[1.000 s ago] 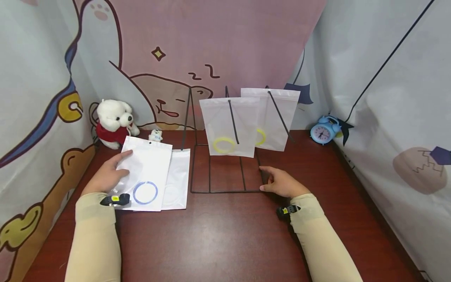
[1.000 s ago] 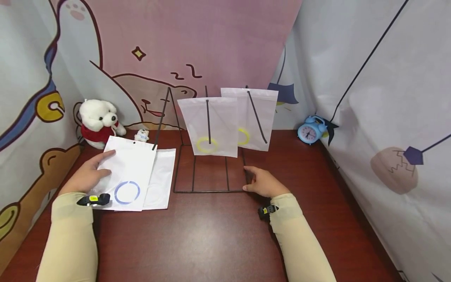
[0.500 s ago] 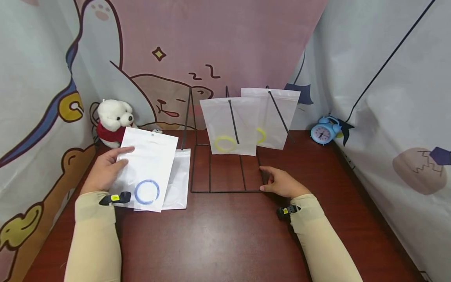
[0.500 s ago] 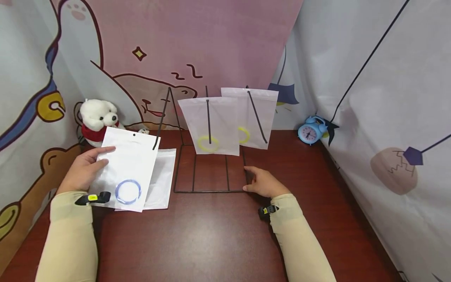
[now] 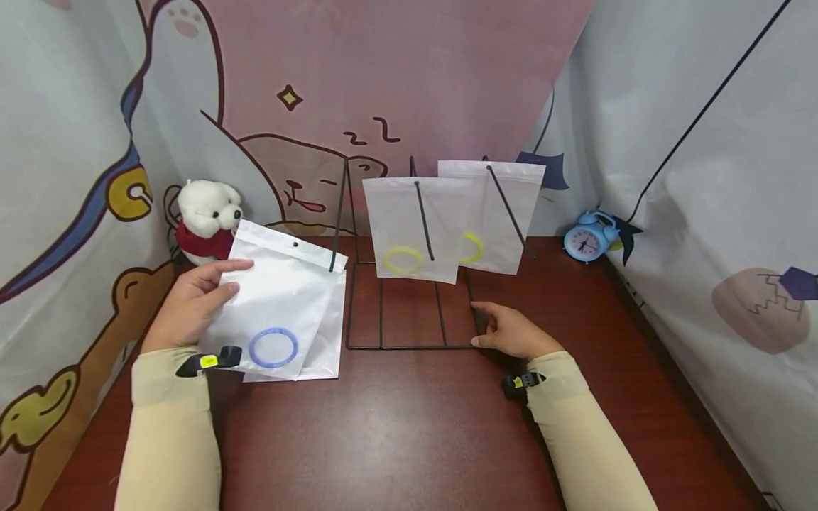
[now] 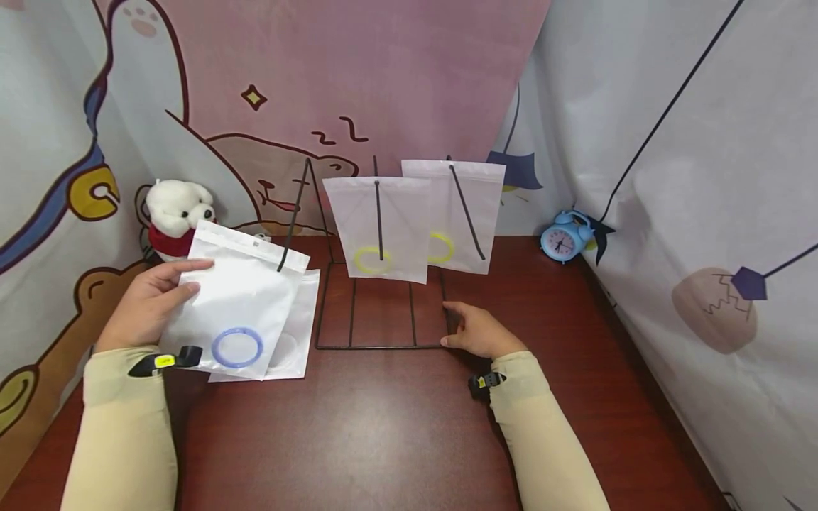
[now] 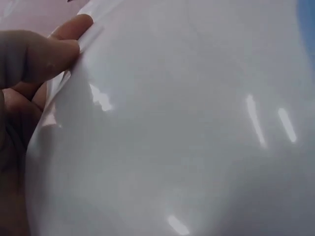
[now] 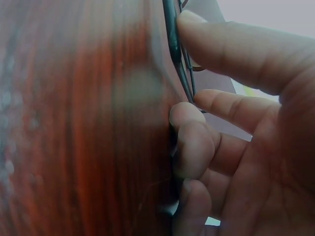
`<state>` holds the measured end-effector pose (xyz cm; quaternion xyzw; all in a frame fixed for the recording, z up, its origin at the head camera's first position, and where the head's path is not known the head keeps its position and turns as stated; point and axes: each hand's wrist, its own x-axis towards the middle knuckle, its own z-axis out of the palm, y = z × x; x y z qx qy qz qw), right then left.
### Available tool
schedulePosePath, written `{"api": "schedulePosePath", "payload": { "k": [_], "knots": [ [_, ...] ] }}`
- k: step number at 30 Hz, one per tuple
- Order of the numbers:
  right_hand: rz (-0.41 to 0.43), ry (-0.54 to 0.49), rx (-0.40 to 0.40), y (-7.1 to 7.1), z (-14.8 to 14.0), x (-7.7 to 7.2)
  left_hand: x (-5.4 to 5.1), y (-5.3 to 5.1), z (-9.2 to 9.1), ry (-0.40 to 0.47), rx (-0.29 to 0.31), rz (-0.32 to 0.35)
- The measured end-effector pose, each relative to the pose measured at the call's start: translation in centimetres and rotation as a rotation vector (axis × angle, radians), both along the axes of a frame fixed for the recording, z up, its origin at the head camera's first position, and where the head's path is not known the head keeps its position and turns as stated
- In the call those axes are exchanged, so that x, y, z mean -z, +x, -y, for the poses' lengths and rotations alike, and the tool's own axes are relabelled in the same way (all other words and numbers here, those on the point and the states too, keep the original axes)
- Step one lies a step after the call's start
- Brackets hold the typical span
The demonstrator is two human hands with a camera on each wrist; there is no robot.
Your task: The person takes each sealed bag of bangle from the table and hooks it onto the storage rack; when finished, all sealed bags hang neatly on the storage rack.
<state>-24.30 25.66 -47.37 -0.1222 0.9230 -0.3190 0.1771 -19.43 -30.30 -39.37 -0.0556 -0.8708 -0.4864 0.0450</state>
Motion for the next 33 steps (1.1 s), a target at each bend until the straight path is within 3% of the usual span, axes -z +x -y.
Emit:
{"api": "schedulePosePath", "payload": {
  "k": [7,14,25,28,33],
  "knots": [
    [0.003,0.001,-0.004,0.0,0.0,0.0,-1.7,1.2,-1.0,0.064,0.108,-0.052],
    [0.005,0.004,-0.005,0.2,0.2,-0.4,-3.1,2.3,-1.9,0.059,0.229,-0.103],
    [-0.005,0.011,0.002,0.1,0.0,-0.1,-4.5,3.1,-2.7,0.083,0.389,-0.164],
    [-0.004,0.007,0.003,0.1,0.0,-0.1,-4.8,3.4,-3.0,0.118,0.413,-0.172],
    [-0.004,-0.003,0.002,0.1,-0.1,-0.1,-4.8,3.6,-3.5,0.148,0.4,-0.2]
  ]
}}
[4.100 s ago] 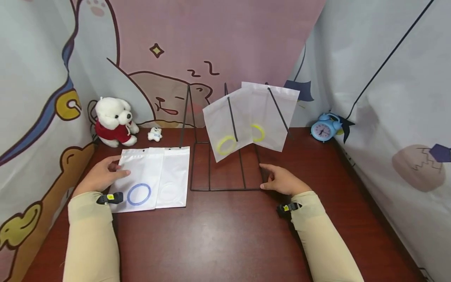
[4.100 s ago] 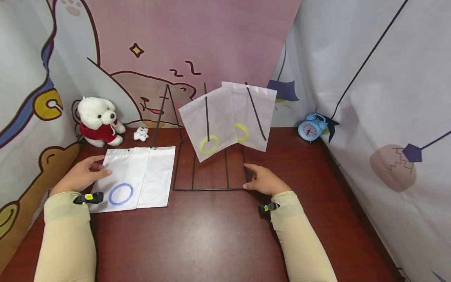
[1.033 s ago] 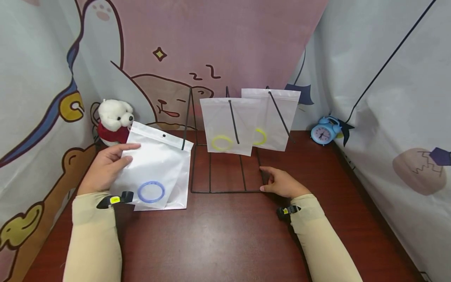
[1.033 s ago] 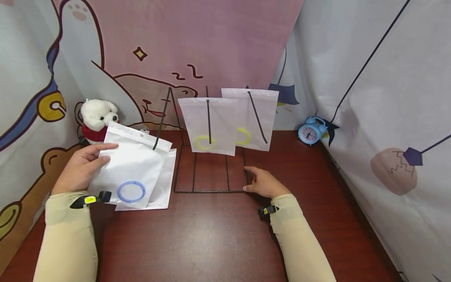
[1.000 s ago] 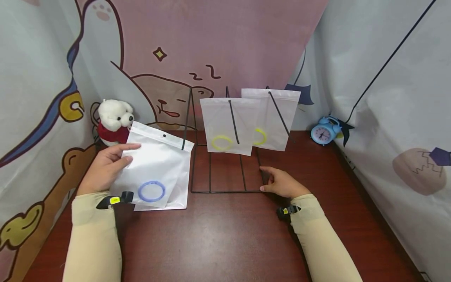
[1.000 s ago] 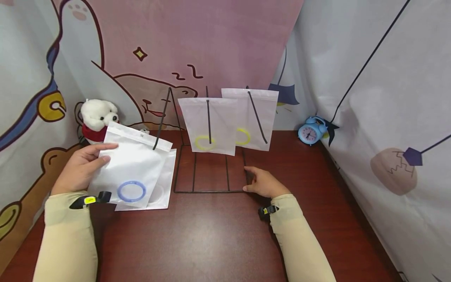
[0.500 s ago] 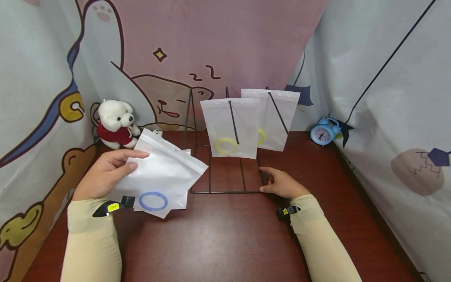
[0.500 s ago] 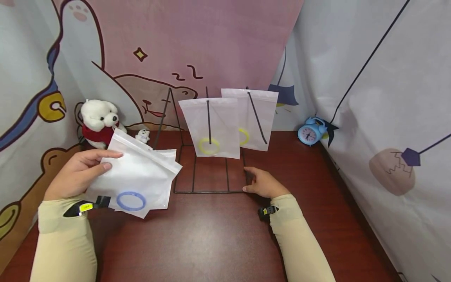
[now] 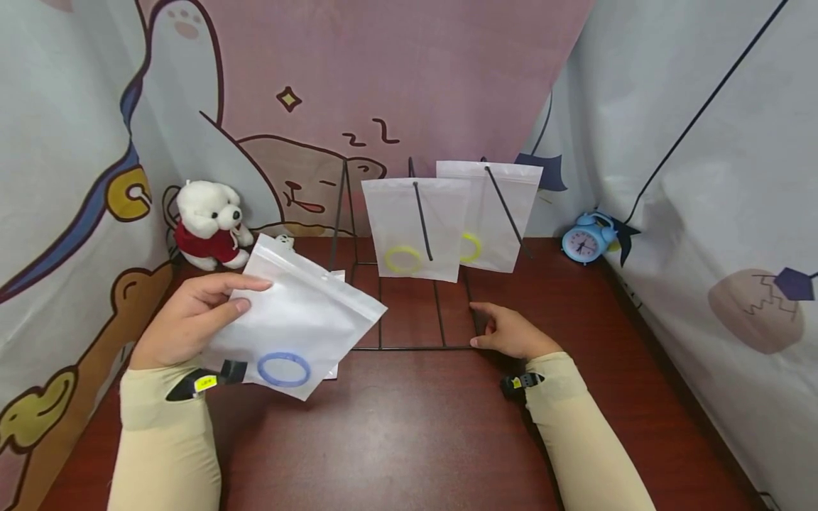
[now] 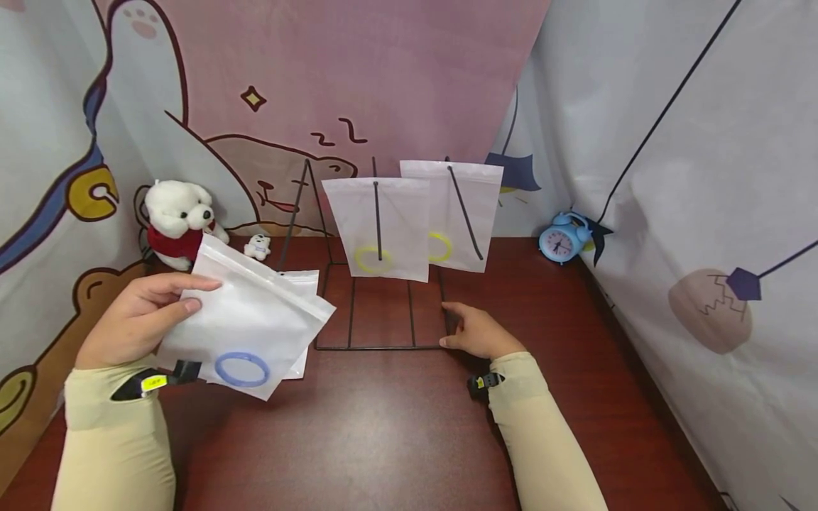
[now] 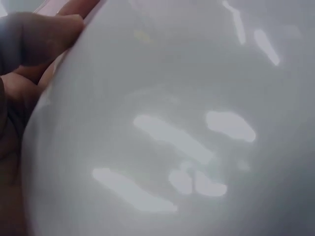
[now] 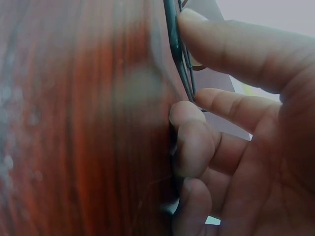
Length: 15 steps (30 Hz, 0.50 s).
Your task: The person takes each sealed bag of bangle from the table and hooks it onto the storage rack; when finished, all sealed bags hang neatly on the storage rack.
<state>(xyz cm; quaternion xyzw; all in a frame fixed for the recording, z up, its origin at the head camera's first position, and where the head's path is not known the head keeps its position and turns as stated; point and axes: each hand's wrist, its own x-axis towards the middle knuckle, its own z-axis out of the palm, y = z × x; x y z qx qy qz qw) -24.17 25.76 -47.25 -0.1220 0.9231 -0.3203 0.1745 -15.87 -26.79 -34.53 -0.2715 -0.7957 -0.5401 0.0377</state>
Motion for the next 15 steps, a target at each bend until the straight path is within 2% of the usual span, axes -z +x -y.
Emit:
{"api": "schedulePosePath", "payload": {
  "k": [4,15],
  "knots": [
    [0.0,0.0,-0.003,0.0,0.0,0.0,0.1,0.0,-0.4,0.013,-0.002,-0.01],
    [-0.006,-0.002,-0.001,0.0,0.0,0.1,0.4,-0.4,-1.2,0.089,0.024,0.052]
  ]
}}
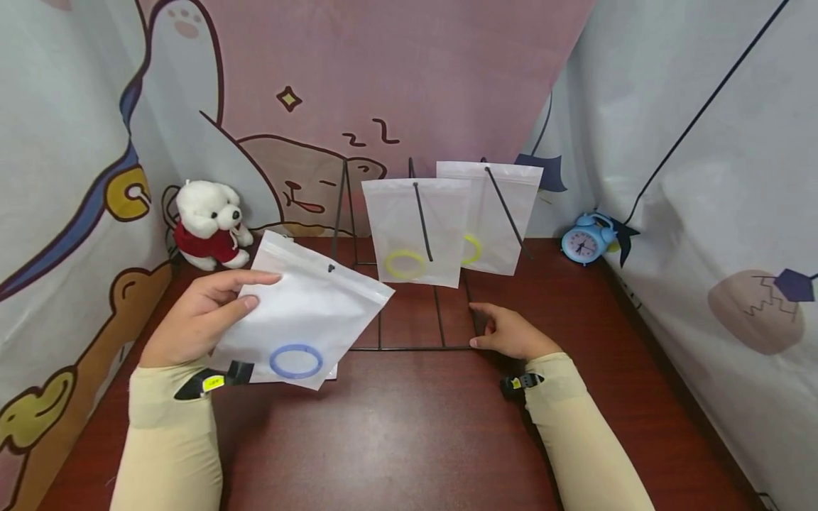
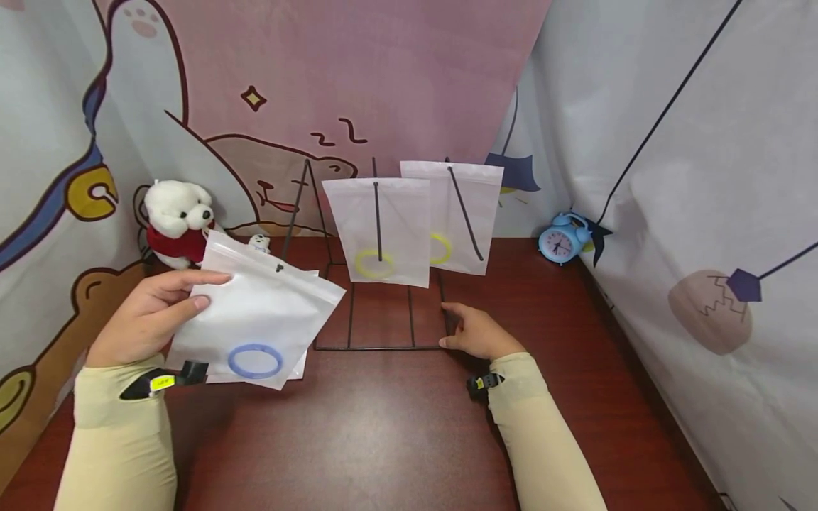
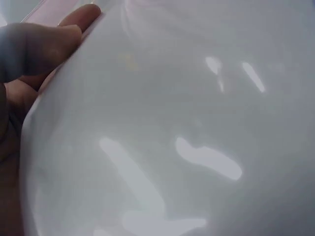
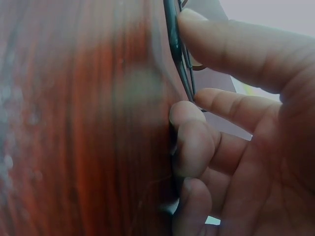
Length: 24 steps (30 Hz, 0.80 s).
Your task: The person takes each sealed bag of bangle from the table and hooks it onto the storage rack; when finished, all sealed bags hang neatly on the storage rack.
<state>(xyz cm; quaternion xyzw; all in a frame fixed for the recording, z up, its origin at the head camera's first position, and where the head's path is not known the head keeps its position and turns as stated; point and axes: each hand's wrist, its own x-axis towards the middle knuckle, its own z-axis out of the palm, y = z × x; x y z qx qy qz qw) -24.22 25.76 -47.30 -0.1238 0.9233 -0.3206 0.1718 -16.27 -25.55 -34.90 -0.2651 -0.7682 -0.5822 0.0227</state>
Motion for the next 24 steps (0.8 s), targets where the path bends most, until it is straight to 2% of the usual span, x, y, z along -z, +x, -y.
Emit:
{"api": "schedulePosePath", "payload": {
  "k": [6,13,19,24],
  "knots": [
    [0.004,-0.002,0.003,-0.1,0.0,0.2,0.4,-0.3,-0.3,-0.011,-0.008,0.041],
    [0.0,0.007,-0.01,-0.1,0.1,-0.2,0.6,-0.5,-0.9,-0.045,-0.065,-0.021],
    [0.001,0.015,-0.013,-0.2,0.1,-0.2,1.0,-0.9,-1.4,-0.05,-0.103,-0.013],
    [0.008,0.01,-0.009,-0.2,0.1,-0.1,1.4,-1.2,-2.2,-0.04,-0.16,-0.025]
  ]
}}
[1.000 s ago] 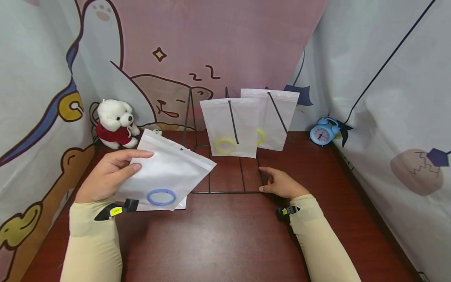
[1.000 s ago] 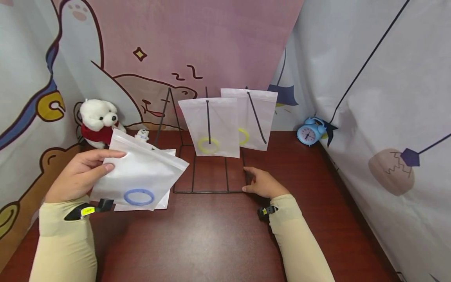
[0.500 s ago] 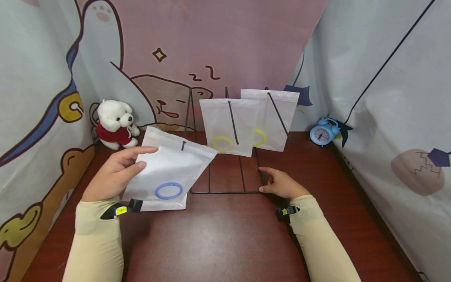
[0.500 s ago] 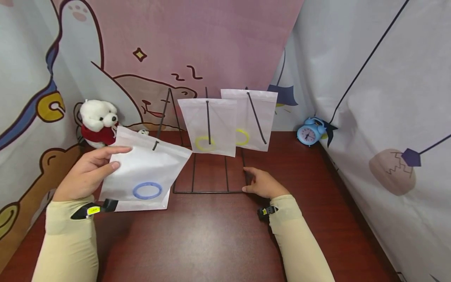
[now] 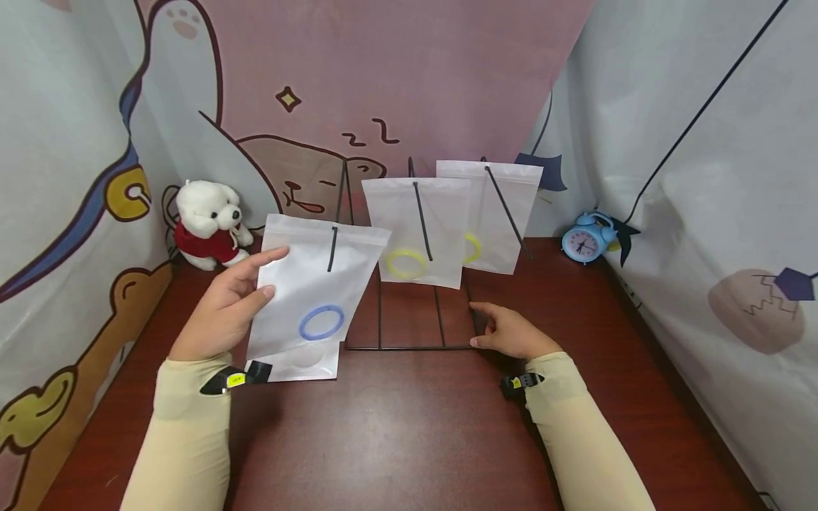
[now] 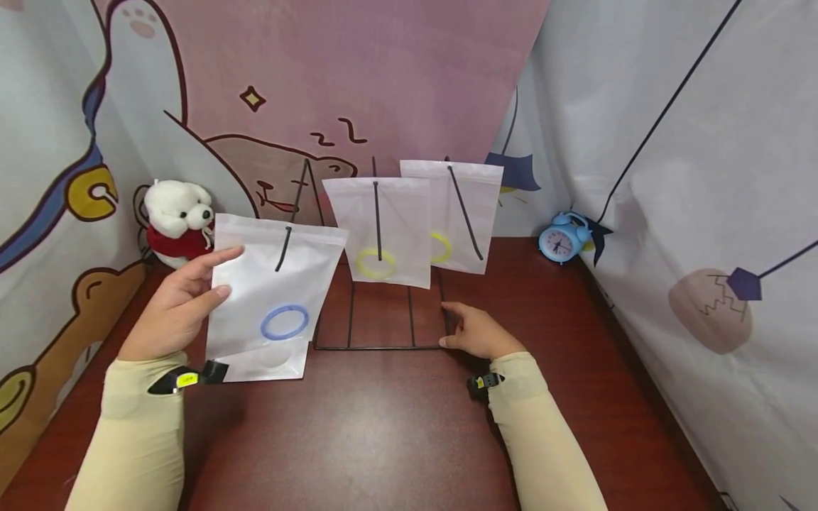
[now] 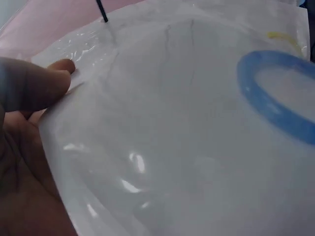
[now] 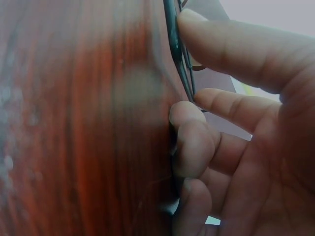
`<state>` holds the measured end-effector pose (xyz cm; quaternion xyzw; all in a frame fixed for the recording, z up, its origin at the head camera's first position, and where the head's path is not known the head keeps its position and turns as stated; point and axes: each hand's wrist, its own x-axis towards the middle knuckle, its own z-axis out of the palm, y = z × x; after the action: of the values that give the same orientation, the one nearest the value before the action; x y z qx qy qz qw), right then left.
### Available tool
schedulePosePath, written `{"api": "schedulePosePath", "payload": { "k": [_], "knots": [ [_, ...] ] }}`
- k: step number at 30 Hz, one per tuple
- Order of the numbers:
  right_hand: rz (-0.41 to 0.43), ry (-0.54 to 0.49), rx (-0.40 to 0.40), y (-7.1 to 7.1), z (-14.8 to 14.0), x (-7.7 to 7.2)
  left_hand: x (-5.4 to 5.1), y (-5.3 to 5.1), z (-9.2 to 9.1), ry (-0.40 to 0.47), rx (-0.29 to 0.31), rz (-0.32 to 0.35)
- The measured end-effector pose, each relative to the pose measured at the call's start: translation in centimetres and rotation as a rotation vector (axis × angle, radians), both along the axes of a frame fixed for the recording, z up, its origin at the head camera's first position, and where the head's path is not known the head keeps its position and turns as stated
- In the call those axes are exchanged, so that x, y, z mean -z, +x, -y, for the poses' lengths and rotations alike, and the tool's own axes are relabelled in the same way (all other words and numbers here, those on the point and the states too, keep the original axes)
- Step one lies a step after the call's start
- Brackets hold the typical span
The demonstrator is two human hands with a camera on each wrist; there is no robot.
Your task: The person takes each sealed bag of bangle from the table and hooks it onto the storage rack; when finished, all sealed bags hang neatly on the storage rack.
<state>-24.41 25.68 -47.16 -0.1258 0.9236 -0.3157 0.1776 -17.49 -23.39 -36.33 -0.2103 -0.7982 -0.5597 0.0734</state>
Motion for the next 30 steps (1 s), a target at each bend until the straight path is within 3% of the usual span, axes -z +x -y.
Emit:
{"api": "schedulePosePath", "payload": {
  "k": [7,13,20,25,30],
  "knots": [
    [-0.001,-0.001,0.002,0.1,0.0,-0.1,1.1,-0.9,-1.5,0.083,-0.049,0.004],
    [-0.002,-0.004,0.005,0.1,0.0,-0.1,2.0,-1.8,-2.4,0.128,-0.058,-0.091],
    [-0.002,-0.008,0.005,0.1,-0.1,-0.1,3.3,-2.7,-2.6,0.081,-0.092,-0.157],
    [-0.002,-0.009,0.001,0.1,-0.1,0.0,4.2,-3.2,-2.5,0.054,-0.06,-0.136],
    [0.0,-0.008,0.004,0.1,-0.1,0.0,5.3,-3.9,-2.3,-0.06,-0.025,-0.115]
  ]
}}
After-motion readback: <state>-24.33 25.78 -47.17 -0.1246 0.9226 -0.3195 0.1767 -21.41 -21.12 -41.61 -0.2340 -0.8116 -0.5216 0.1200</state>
